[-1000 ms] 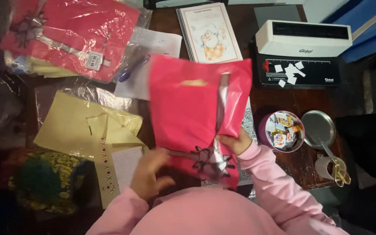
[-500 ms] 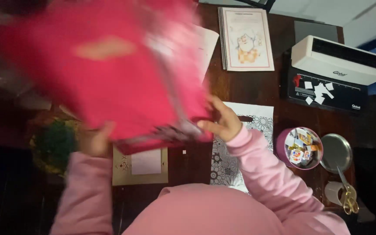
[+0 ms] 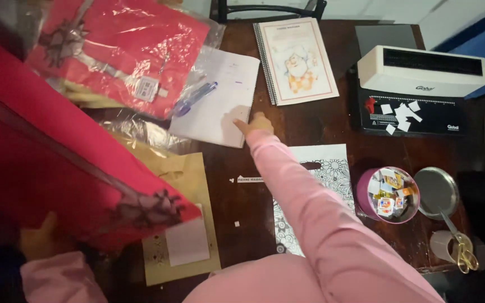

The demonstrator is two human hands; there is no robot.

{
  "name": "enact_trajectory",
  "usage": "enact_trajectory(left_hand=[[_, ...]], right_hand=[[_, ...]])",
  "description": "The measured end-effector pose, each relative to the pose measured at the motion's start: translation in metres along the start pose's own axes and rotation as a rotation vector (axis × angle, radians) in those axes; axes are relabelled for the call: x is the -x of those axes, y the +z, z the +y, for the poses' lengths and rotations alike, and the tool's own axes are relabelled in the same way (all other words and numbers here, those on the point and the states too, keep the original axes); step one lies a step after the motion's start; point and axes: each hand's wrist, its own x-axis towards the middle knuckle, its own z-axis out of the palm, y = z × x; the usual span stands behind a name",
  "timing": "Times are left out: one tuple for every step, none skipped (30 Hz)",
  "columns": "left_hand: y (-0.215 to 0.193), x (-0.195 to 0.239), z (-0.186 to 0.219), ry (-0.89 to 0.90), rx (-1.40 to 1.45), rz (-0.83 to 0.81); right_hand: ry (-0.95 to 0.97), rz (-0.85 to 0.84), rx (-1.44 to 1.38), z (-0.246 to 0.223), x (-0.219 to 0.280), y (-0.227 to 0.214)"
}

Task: Arranging and sorting craft items, paper sheets, and placing items into colorful gift bags on a workshop table.

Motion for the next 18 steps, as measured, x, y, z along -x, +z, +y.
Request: enact_trajectory(left_hand=[[0.002, -0.006, -0.014, -0.115, -0.051, 0.012], [0.013, 0.007, 0.004, -0.113, -0.052, 0.007], [0.023, 0.019, 0.021, -0.111, -0.313, 0.097], [0.032, 0.034, 0.038, -0.108, -0.574, 0.190], [0.032, 0.038, 0.037, -0.107, -0.574, 0.188], [0.032, 0.044, 0.035, -0.048, -0.207, 0.058], [0.031, 0.051, 0.033, 0.015, 0.158, -0.072], [0.029, 0.037, 0.007, 0.012, 0.161, -0.067], [0.026, 0.023, -0.018, 0.020, 0.145, -0.088], [0.020, 0.009, -0.043, 0.028, 0.124, -0.112], [0.021, 0.011, -0.043, 0.026, 0.122, -0.110], [0.025, 0.011, -0.041, -0.006, -0.060, -0.022], [0.030, 0.011, -0.039, -0.038, -0.243, 0.067], [0.034, 0.018, -0.018, -0.032, -0.244, 0.064], [0.039, 0.025, 0.003, -0.105, -0.246, 0.074], [0.042, 0.033, 0.024, -0.178, -0.250, 0.085], [0.044, 0.039, 0.037, -0.172, -0.252, 0.083], [0.048, 0.046, 0.050, -0.080, -0.195, 0.024]], right_hand=[[0.004, -0.004, -0.010, -0.009, -0.001, 0.000], [0.009, -0.002, -0.013, -0.012, -0.011, 0.002], [0.091, 0.001, 0.020, -0.016, -0.020, 0.004], [0.171, 0.003, 0.054, -0.020, -0.029, 0.006], [0.172, 0.004, 0.053, -0.014, -0.041, 0.013], [0.176, -0.014, 0.061, -0.008, -0.052, 0.020], [0.180, -0.031, 0.069, -0.002, -0.063, 0.026], [0.175, -0.032, 0.073, 0.000, -0.068, 0.028], [0.179, -0.064, 0.087, 0.002, -0.073, 0.030], [0.186, -0.098, 0.097, 0.005, -0.076, 0.033], [0.186, -0.102, 0.098, 0.003, -0.071, 0.032], [0.181, -0.086, 0.083, 0.001, -0.067, 0.028], [0.177, -0.070, 0.069, -0.001, -0.064, 0.024], [0.179, -0.067, 0.064, -0.007, -0.054, 0.018], [0.165, -0.057, 0.049, -0.013, -0.044, 0.011], [0.152, -0.049, 0.033, -0.019, -0.033, 0.006], [0.154, -0.047, 0.027, -0.018, -0.037, 0.008], [0.172, -0.055, 0.047, -0.016, -0.040, 0.010]])
